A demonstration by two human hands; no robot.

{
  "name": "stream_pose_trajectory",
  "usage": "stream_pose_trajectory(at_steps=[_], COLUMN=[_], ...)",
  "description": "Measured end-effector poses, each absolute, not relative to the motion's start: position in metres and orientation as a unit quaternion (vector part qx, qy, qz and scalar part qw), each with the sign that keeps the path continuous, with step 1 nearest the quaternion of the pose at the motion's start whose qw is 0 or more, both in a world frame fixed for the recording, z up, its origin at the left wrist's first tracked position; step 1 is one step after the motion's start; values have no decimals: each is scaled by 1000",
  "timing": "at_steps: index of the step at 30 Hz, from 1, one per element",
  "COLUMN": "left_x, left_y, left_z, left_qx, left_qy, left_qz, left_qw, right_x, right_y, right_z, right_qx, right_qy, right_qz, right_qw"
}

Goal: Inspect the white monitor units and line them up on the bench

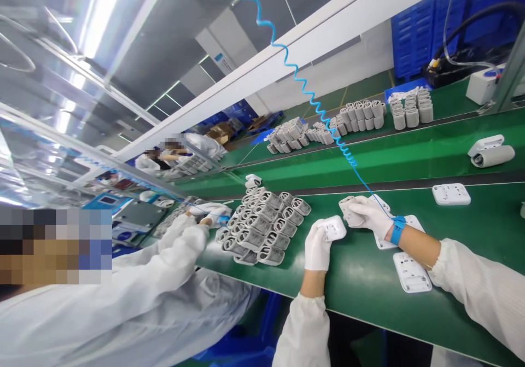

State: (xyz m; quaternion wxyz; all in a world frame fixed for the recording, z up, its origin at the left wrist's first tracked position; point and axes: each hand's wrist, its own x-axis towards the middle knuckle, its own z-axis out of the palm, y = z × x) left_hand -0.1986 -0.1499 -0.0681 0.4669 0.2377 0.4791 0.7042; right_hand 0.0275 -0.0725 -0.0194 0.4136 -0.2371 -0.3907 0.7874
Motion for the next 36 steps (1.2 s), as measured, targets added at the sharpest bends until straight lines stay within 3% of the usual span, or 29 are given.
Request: stream_pose_trajectory(at_steps=[6,11,36], left_x=[-181,-165,-135], left_y=[-144,-146,-172], left_z=[-56,-35,-34], left_qx=[54,121,448], left_qy=[423,348,443], left_qz=[734,736,684], left_qw=[529,568,368], right_x=[6,12,7], right_y=[-75,-76,-85], right_z=[-16,-18,-13], right_qx=[-238,-259,-266], right_qy=[-373,-367,-435], right_qz=[822,834,804], right_qw=[358,320,305])
